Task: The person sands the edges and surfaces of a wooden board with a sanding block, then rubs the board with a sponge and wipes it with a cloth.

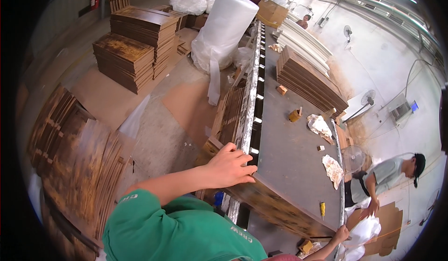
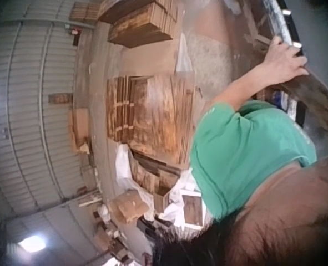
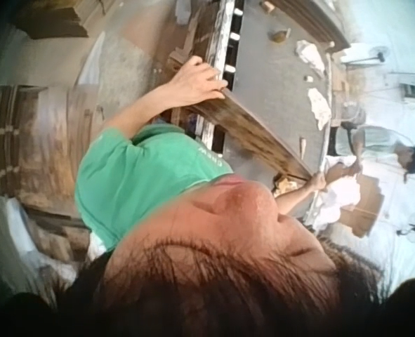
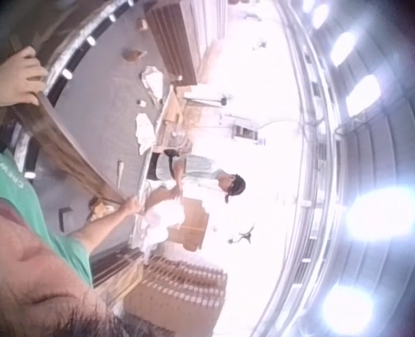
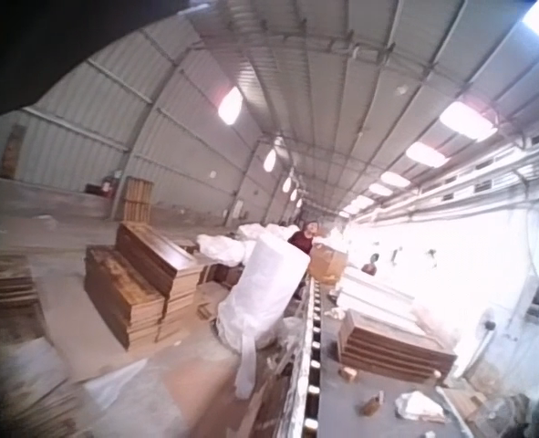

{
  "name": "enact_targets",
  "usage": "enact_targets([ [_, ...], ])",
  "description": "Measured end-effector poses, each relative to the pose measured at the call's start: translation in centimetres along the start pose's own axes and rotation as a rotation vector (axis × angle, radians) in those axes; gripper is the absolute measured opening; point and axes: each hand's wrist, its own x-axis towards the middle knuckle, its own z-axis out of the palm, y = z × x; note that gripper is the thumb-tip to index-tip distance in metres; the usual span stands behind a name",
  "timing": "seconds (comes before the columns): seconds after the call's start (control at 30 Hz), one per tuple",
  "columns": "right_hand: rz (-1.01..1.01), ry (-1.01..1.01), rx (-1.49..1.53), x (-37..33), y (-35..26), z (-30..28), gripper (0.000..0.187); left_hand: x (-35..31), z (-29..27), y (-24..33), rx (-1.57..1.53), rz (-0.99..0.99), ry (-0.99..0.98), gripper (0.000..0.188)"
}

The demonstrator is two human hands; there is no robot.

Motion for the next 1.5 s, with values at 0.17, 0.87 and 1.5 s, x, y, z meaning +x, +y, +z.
enact_targets([
  [0.17,-0.048,0.058,-0.072,0.6,1.5,0.4,0.04,0.0,0.8,-0.5,-0.018,0.034,-0.049,0.021],
  [0.87,0.024,0.102,0.133,0.2,1.2,0.8,0.04,-0.4,-1.6,-2.7,-0.127,0.009,-0.097,0.02],
  [1.5,0.153,0.074,0.156,0.1,0.3,0.4,0.037,0.6,-2.1,-2.4,-0.178,-0.044,0.013,0.024],
])
